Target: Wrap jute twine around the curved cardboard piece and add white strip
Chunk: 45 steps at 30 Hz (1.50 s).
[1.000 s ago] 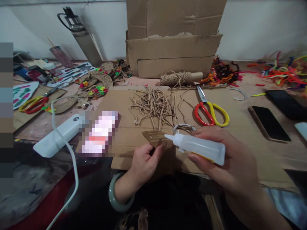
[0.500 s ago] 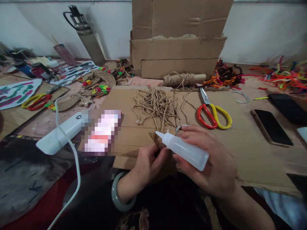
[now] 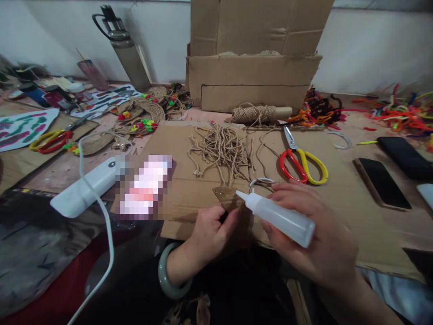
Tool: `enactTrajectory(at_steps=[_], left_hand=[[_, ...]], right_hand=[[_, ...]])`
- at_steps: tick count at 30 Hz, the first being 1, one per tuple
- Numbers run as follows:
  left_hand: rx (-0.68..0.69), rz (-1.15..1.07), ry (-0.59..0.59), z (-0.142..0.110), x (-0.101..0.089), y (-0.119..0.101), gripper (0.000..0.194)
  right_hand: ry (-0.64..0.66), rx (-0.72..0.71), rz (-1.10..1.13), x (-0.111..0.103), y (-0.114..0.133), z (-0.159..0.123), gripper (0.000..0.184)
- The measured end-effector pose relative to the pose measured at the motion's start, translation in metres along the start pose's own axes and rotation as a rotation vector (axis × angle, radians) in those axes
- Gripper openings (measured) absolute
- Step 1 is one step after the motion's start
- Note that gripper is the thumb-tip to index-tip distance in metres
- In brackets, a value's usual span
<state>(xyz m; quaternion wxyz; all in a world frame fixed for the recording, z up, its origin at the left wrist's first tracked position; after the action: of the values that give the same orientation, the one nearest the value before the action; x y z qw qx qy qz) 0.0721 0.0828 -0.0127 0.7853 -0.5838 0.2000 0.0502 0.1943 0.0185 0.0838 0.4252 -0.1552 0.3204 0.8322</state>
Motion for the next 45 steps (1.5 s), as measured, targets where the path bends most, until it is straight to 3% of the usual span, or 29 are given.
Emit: enactTrajectory(at_steps=[6,15,22,29,35,40,45], left_hand=[[0.008,0.017,-0.036,0.002,-0.002,0.0,0.035],[-0.055,-0.018,0.058,-0.002,0.004,0.003,0.029],[0.01,0.036,-0.048,0.001,-0.003,-0.001,0.038],[-0.006,0.062,0.019,0.001,0.001,0.001,0.035],[0.015,0.086,-0.041,0.0,-0.004,0.0,0.036],[-0.019,0.069,-0.019,-0.001,-0.002,0.003,0.034],[0.022,0.094,-0.037,0.001,-0.003,0.0,0.037]], right_hand=[[0.034,0.012,-0.082,-0.016,-0.006,-0.003,0.031],[0.074,-0.047,-0.05,0.006,0.013,0.012,0.029],[0.03,-0.008,-0.097,-0.012,-0.005,0.004,0.028],[0.021,0.044,-0.049,-0.006,-0.003,0.012,0.03],[0.052,-0.006,-0.123,-0.007,-0.004,0.011,0.026],[0.1,-0.015,-0.158,-0.014,-0.009,0.001,0.021],[0.046,0.023,-0.085,-0.015,-0.004,0.007,0.026]])
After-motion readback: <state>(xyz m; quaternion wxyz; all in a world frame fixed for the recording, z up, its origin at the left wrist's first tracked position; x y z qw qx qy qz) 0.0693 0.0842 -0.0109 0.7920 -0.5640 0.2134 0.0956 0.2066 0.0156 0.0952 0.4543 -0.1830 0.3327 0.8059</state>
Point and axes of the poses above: each hand's wrist, its own z-axis towards the middle knuckle, its own x-axis out of the palm, y = z × x, the point moved 9 cm from there along z, towards the middle knuckle, and after that the axes turned 11 degrees about -y, right-handed, at the moved point
